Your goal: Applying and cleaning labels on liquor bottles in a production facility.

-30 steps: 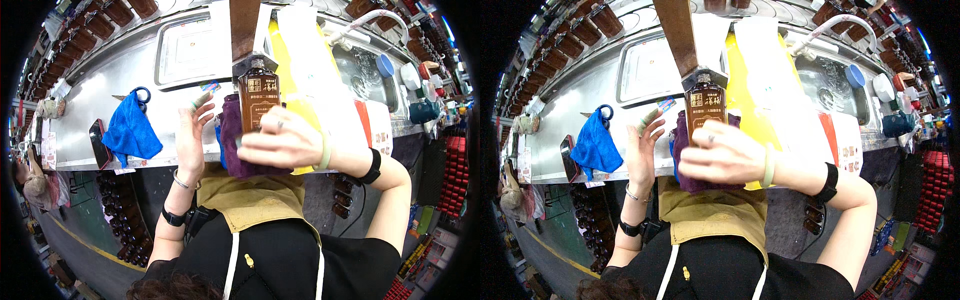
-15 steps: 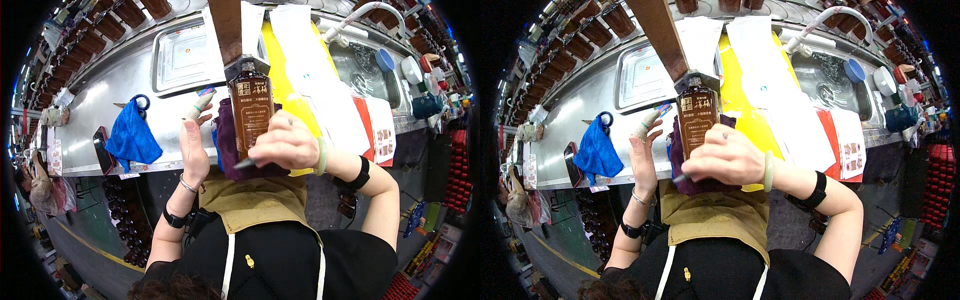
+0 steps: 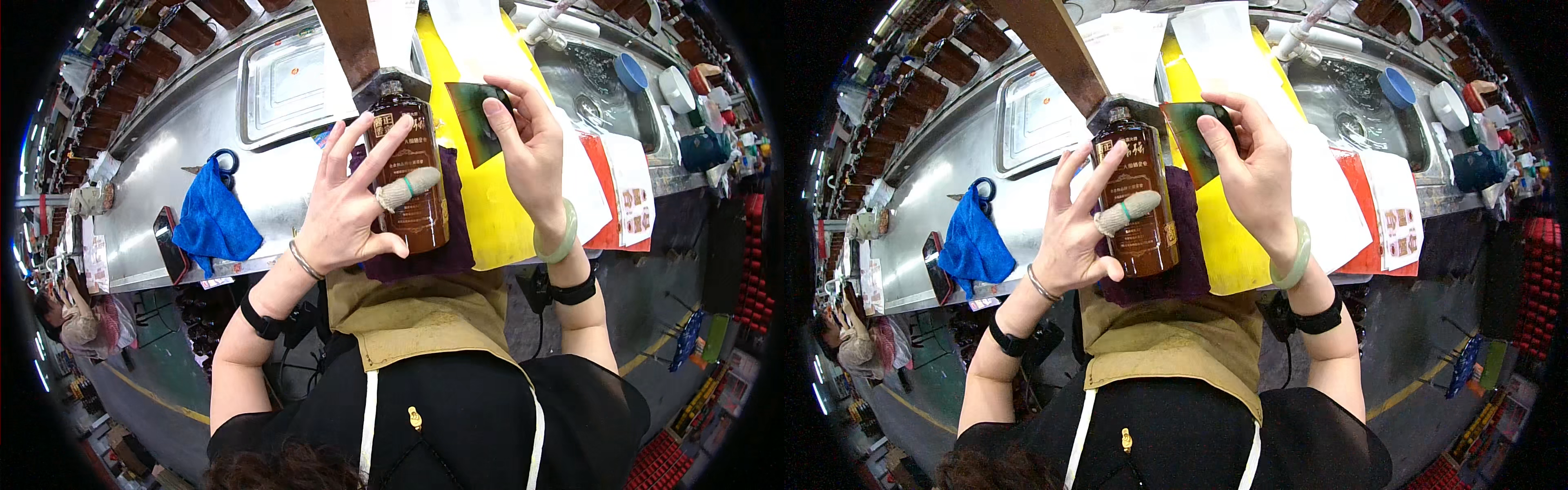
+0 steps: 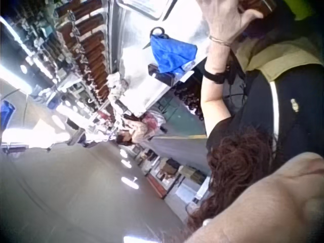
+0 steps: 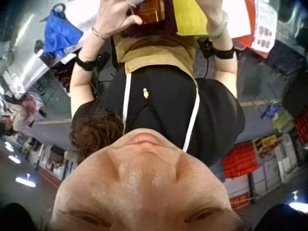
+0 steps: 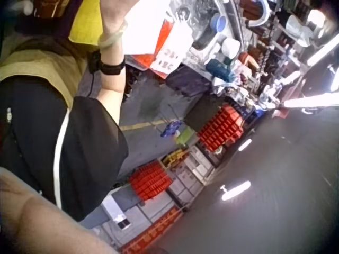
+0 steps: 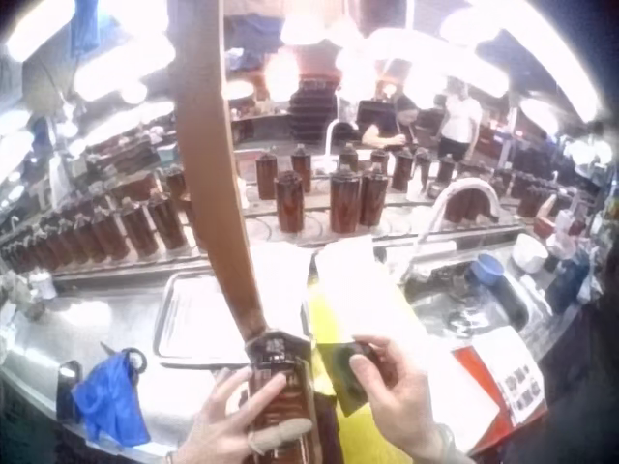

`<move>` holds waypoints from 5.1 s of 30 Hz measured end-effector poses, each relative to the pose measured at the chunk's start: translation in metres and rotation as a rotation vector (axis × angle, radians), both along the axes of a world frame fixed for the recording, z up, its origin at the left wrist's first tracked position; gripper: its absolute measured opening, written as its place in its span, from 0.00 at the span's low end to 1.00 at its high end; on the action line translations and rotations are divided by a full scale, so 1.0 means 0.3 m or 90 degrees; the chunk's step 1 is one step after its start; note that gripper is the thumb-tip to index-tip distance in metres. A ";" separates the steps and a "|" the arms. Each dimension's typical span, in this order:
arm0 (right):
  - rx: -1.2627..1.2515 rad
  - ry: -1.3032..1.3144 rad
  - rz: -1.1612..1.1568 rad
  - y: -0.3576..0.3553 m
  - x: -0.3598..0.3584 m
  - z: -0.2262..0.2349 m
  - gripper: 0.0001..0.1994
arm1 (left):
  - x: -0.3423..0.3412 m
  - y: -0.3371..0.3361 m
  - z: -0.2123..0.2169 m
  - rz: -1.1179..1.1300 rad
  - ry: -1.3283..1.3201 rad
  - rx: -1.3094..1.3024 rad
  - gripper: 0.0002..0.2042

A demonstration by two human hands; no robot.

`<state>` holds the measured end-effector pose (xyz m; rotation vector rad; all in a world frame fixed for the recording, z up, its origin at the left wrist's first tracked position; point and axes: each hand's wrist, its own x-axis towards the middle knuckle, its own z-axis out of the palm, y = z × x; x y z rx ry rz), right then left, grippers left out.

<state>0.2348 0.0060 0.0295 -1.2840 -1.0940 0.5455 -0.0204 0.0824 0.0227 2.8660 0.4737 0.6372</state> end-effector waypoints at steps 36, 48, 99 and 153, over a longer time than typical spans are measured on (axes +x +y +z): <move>-0.124 -0.170 -0.084 -0.189 -0.220 0.045 0.13 | 0.012 -0.251 -0.101 0.235 -0.300 -0.261 0.47; -0.095 -0.113 -0.106 -0.181 -0.251 -0.028 0.13 | 0.022 -0.274 -0.060 0.246 -0.281 -0.146 0.44; 0.042 -0.352 -0.077 -0.150 -0.092 0.088 0.14 | 0.025 -0.316 -0.115 0.255 -0.271 0.005 0.17; 0.293 -0.655 0.059 0.120 0.006 0.027 0.13 | -0.017 -0.250 -0.135 0.217 -0.268 -0.291 0.50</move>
